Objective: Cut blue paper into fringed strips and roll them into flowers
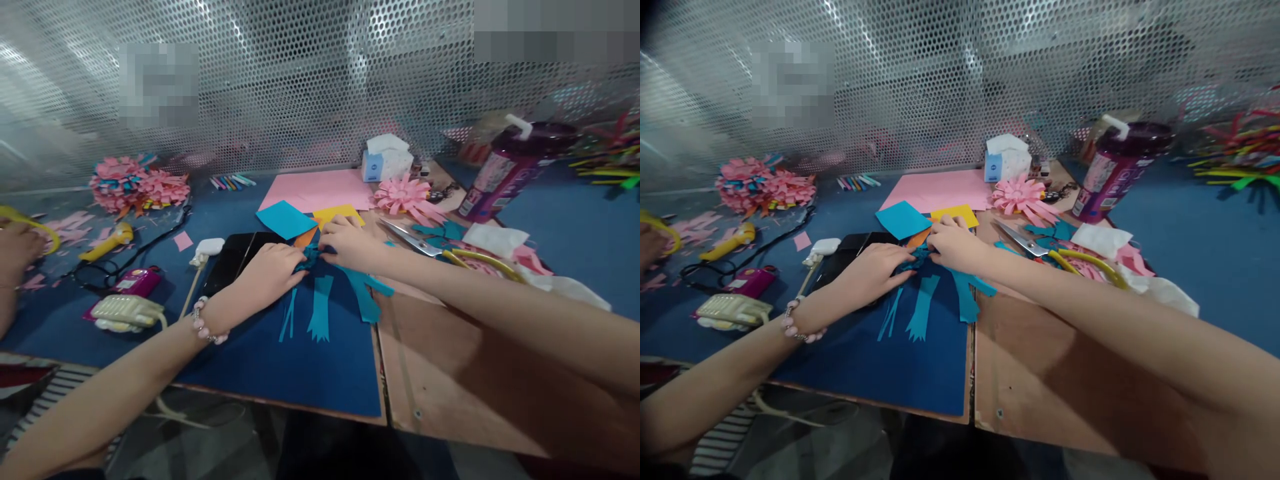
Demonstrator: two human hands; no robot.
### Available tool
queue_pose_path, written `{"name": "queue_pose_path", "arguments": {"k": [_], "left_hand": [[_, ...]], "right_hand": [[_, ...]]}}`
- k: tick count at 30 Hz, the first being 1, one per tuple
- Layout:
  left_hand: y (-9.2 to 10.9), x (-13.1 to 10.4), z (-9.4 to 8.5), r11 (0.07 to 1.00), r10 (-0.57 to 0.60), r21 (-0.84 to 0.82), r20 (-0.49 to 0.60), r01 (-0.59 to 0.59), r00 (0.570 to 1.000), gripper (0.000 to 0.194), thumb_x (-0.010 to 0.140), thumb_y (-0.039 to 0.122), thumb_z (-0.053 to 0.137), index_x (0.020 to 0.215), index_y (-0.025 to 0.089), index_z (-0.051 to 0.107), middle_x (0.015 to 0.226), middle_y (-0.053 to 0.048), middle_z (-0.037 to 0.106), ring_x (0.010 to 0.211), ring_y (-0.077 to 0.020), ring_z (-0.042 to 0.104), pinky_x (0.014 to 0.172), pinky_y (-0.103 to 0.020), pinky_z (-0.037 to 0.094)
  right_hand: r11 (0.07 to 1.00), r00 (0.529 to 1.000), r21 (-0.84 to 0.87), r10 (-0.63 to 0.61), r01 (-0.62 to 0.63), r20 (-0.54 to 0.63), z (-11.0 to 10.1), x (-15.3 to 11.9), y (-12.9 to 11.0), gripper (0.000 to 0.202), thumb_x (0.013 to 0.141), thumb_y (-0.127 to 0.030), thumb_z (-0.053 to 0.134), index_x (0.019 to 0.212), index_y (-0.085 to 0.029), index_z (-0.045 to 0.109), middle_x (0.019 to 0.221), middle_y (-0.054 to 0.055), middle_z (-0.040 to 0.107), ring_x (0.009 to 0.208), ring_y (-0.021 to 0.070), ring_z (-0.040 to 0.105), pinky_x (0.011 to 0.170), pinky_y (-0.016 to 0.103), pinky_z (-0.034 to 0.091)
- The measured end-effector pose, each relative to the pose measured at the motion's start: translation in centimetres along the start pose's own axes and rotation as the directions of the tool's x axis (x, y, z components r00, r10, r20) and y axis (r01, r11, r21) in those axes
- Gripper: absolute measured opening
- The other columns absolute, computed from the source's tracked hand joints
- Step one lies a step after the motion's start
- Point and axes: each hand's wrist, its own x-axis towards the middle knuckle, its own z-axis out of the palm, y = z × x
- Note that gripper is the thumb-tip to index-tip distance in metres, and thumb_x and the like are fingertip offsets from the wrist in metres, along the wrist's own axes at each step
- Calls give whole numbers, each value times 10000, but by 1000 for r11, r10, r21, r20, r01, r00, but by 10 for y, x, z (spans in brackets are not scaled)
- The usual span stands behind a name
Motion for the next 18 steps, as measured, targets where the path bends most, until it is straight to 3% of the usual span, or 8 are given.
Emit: {"name": "queue_pose_path", "arguments": {"k": [7, 18], "left_hand": [[4, -3, 8, 996, 86, 16, -127, -85, 988, 246, 920, 238, 485, 1063, 171, 674, 1112, -65, 702, 1114, -223, 603, 1033, -439, 393], [17, -10, 12, 993, 117, 37, -140, -112, 983, 296, 950, 273, 438, 1140, 188, 649, 1189, -43, 671, 1239, -233, 515, 1089, -478, 327]], "right_hand": [[998, 998, 7, 55, -55, 32, 0, -7, 11, 135, 830, -257, 618, 856, -162, 711, 990, 89, 628, 986, 256, 427, 796, 363, 235], [997, 999, 70, -32, 33, -24, 4, -7, 31, 155, 847, -279, 619, 899, -162, 707, 1036, 105, 618, 1047, 267, 409, 886, 394, 273]]}}
